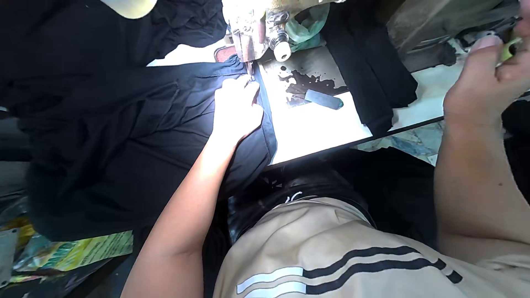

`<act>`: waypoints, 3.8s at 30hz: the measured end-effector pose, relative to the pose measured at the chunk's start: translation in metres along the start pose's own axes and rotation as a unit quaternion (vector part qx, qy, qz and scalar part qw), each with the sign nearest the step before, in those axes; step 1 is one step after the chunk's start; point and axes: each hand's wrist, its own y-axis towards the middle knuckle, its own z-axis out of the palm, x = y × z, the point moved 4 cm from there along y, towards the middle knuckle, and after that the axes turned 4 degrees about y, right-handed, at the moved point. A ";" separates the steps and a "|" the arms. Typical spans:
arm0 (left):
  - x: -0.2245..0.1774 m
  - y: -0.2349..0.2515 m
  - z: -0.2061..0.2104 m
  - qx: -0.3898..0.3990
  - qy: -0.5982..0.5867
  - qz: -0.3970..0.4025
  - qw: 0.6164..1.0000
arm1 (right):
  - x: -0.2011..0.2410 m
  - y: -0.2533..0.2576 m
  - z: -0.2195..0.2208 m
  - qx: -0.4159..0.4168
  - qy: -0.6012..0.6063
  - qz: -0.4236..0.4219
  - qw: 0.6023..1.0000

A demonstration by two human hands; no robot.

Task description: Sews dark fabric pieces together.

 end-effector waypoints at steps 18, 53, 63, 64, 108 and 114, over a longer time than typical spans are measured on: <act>-0.076 -0.093 -0.016 -0.095 -0.042 0.030 0.994 | 0.158 -0.027 0.194 0.462 0.016 -0.105 0.881; -0.005 -0.025 -0.005 0.102 0.004 0.127 0.987 | 0.183 -0.086 0.127 0.357 0.150 -0.303 0.871; -0.002 -0.027 -0.005 0.132 0.010 0.125 0.983 | 0.184 -0.085 0.127 0.369 0.159 -0.296 0.867; -0.002 -0.027 -0.004 0.122 0.009 0.126 0.984 | 0.184 -0.085 0.128 0.368 0.157 -0.298 0.867; 0.019 0.005 -0.004 -0.025 -0.011 0.081 0.996 | 0.090 0.077 0.203 0.206 0.053 0.176 0.961; 0.020 0.003 -0.004 -0.026 -0.018 0.095 0.995 | 0.096 0.079 0.190 0.225 0.142 0.290 0.919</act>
